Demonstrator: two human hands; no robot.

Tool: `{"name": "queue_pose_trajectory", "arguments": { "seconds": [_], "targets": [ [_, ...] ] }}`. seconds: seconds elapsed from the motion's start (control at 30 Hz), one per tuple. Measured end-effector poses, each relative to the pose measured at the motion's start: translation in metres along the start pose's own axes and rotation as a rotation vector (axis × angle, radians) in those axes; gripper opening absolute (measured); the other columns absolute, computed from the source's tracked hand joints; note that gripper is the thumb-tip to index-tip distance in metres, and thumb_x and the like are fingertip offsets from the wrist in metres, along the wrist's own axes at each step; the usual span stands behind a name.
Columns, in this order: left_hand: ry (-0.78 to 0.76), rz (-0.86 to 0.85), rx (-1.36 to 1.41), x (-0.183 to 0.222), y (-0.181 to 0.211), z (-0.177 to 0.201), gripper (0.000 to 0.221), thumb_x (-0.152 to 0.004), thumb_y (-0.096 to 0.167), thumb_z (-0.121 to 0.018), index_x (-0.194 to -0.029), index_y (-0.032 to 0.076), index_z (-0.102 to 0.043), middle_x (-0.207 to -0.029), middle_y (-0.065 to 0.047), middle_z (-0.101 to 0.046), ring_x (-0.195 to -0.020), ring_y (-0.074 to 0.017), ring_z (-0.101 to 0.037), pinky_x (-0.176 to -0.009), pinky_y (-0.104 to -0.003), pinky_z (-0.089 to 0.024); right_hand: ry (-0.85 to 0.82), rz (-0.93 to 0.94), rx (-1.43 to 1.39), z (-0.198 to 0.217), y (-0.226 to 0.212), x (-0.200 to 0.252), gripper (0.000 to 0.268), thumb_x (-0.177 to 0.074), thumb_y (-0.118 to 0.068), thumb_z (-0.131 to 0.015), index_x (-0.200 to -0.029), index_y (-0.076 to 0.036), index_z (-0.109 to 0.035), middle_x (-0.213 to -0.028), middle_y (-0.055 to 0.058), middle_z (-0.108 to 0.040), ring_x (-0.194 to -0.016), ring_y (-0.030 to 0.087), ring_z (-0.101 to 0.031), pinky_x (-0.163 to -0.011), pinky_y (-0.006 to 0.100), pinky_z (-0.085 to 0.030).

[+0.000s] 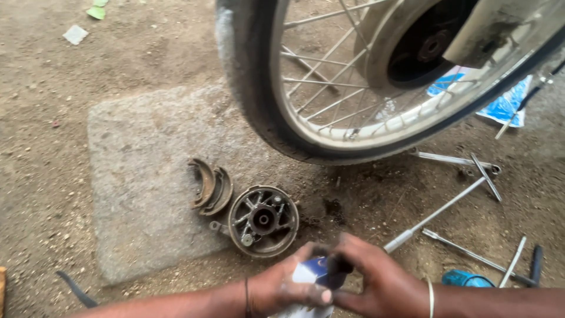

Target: The person replaces the front brake shoes on a motorcycle. They take new brake shoes out of a box, fit the springs to join the pair, work the shoe assembly into the wheel hub, and use a T-handle wrench on the hub while old shoes and the brake panel lie on the ground.

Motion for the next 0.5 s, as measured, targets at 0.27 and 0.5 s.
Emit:
{"name": "queue_pose_trajectory", "arguments": {
  "seconds": [0.27,0.5],
  "targets": [
    [-0.095,-0.220,-0.129,-0.011,-0.032,0.018,0.088,-0.085,0.038,-0.082,-0.153,0.008,-0.035,-0.138,-0.018,-0.055,-0.126,-0.0222,-0.058,-0.104,-0.031,-0.050,-0.084,0.007,0.087,0.002,0.014,0.014,0.034,-0.080,-0.015,-0.088,-0.101,-0.005,-0.063,-0.099,0.011,-0.056,-0.091,0.027,-0.061,-0.075,0.039,-0.055],
    [-0.018,-0.026,-0.261,-0.014,0.004,0.016,0.082,-0.073,0.034,-0.078,-0.143,0.018,-0.039,-0.122,-0.018,-0.062,-0.101,-0.0254,-0.070,-0.077,-0.034,-0.062,-0.501,-0.388,0.370,0.028,0.085,0.004,0.027,-0.083,-0.026,-0.081,-0.097,-0.008,-0.066,-0.105,0.009,-0.061,-0.096,0.026,-0.063,-0.081,0.041,-0.056]
  ]
}}
Point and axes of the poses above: each hand's wrist, its own x-axis away from the middle knuckle, its own z-axis out of the back of the hand, y = z × x, the point moved 5 cm from there along -x, towards the middle knuckle
